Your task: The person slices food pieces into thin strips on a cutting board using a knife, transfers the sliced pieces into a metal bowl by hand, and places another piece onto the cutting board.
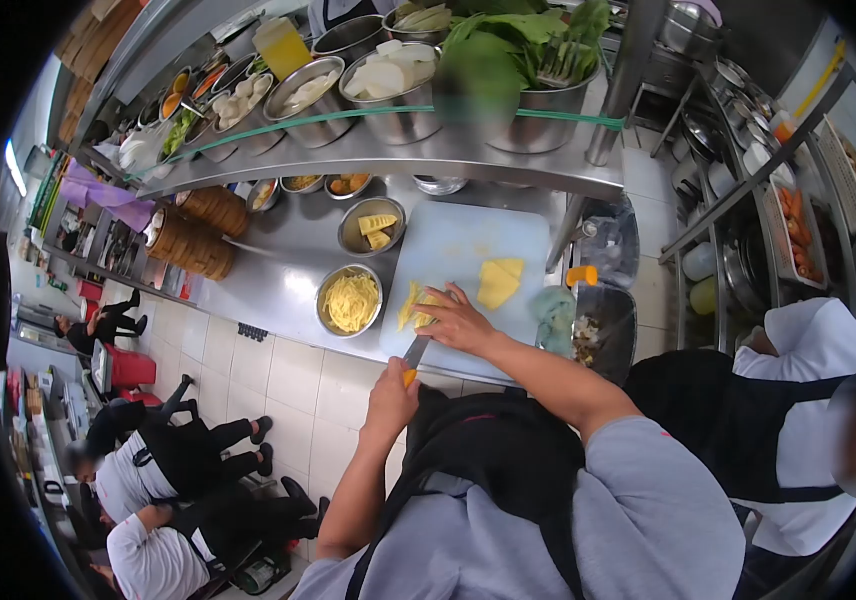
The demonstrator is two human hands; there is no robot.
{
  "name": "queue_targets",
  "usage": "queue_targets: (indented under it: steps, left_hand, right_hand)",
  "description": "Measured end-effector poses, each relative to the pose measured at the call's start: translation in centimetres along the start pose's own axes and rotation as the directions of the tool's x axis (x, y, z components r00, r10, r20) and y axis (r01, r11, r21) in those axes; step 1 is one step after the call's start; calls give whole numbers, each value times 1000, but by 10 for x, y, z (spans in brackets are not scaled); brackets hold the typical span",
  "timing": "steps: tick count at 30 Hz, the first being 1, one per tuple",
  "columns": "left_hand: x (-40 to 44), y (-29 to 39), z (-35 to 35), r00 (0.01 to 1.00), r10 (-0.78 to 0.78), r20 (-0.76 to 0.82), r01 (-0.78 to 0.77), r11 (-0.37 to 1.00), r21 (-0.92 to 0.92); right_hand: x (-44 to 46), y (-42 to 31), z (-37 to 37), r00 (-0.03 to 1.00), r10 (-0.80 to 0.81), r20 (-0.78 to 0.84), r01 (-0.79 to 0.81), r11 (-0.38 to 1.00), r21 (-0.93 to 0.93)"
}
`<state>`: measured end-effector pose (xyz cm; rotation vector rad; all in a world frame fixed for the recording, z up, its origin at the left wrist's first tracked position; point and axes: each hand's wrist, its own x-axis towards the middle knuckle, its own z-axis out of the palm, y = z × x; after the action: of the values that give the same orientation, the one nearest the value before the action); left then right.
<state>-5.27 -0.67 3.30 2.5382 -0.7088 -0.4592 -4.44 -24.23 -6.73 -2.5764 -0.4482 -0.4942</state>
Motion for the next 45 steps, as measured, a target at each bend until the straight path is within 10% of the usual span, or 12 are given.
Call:
queue_targets:
  steps: [15, 33, 39, 45]
  left_hand:
    - [-77, -9, -114, 978, -154, 138, 147, 988, 54]
    - [12, -96, 16, 985, 14, -174, -45, 983, -176]
    - [23, -94, 31, 982, 186, -25, -184, 926, -330]
    - [35, -100, 13, 943, 56, 328, 129, 849, -513]
  right_hand:
    - [-2, 45, 36, 986, 134, -96, -126, 988, 84]
    - [17, -13, 26, 620, 784, -21, -763, 609, 215]
    - [36, -36, 27, 548, 834, -70, -815, 551, 181]
    - [28, -29, 40, 535, 839, -101, -801, 541, 255]
